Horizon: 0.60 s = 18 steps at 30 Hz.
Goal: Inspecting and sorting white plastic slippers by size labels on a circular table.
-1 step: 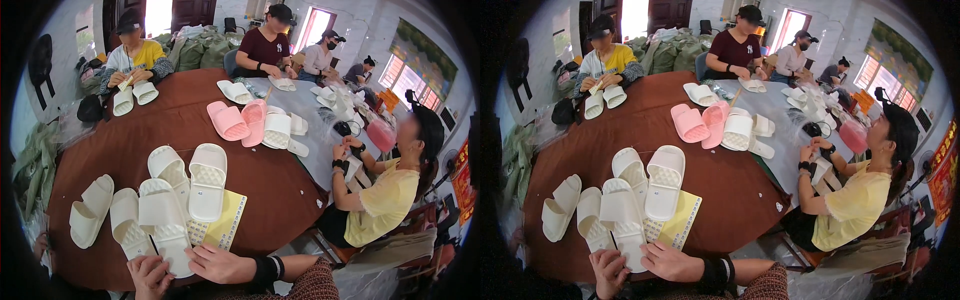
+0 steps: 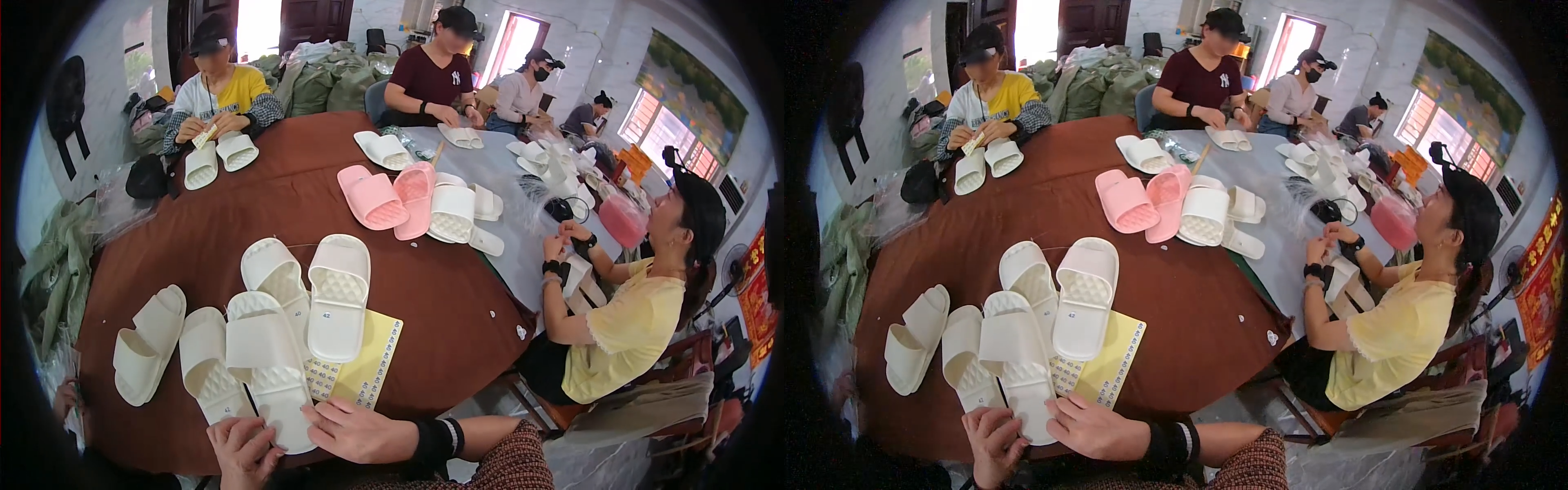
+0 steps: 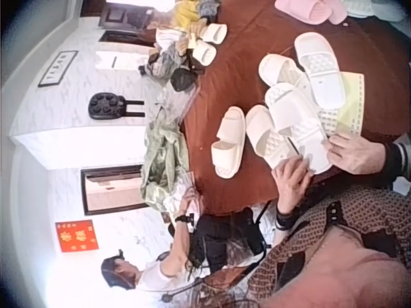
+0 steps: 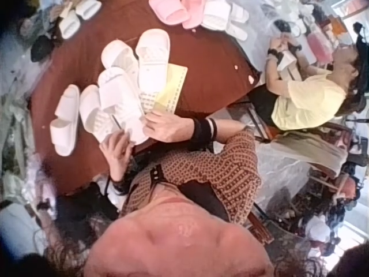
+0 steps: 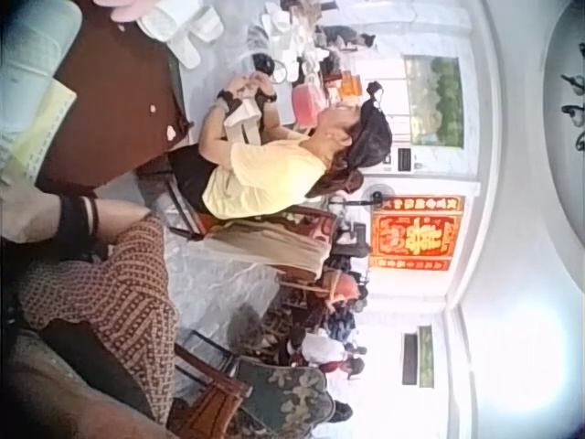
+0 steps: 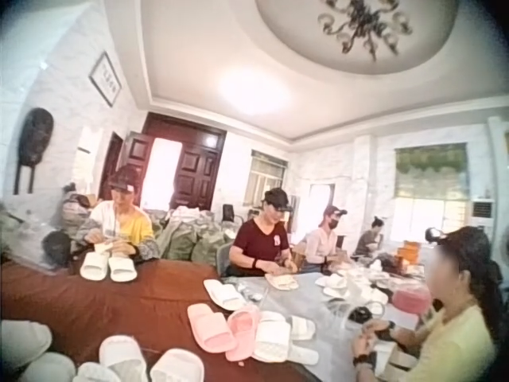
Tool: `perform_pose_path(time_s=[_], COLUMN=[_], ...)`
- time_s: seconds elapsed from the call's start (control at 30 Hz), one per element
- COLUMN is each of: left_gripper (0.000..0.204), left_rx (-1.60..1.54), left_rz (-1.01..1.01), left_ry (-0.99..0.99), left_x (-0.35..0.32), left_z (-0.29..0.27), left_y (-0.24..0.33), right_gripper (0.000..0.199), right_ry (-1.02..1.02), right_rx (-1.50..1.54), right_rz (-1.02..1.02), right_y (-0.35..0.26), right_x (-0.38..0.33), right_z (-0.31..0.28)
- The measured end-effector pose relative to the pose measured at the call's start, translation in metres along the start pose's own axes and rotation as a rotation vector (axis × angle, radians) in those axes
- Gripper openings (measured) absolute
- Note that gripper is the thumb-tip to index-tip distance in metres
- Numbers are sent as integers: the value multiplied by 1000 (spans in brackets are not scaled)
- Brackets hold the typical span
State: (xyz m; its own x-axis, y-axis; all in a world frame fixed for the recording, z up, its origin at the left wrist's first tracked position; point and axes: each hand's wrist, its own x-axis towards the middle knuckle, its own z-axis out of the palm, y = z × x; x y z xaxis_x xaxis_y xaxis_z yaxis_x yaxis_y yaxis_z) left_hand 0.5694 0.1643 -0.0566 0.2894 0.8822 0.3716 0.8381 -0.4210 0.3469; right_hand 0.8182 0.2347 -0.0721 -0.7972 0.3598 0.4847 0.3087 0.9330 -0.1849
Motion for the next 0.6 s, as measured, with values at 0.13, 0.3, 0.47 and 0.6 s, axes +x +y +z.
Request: perform_pose_path(time_s=[0.13,0.3,0.47,0.6], left_gripper=[36,39,37,37], left_rx=[4,7,5,7], left_rz=[-20,-74,-65,-67], left_ry=[-21,-1,2,7], left_x=[-2,-6,-7,-8], left_z=[-2,10,9,3], left_y=[-1,-3,-3,-1], right_gripper=[26,26,25,28], right_ry=[-27,-34,-7,-21], right_rx=[16,39,136,240], right_rz=[4,11,38,101], right_y=[-1,0,9,10], right_x=[0,-3,-2,6], right_z=[2,5,3,-3])
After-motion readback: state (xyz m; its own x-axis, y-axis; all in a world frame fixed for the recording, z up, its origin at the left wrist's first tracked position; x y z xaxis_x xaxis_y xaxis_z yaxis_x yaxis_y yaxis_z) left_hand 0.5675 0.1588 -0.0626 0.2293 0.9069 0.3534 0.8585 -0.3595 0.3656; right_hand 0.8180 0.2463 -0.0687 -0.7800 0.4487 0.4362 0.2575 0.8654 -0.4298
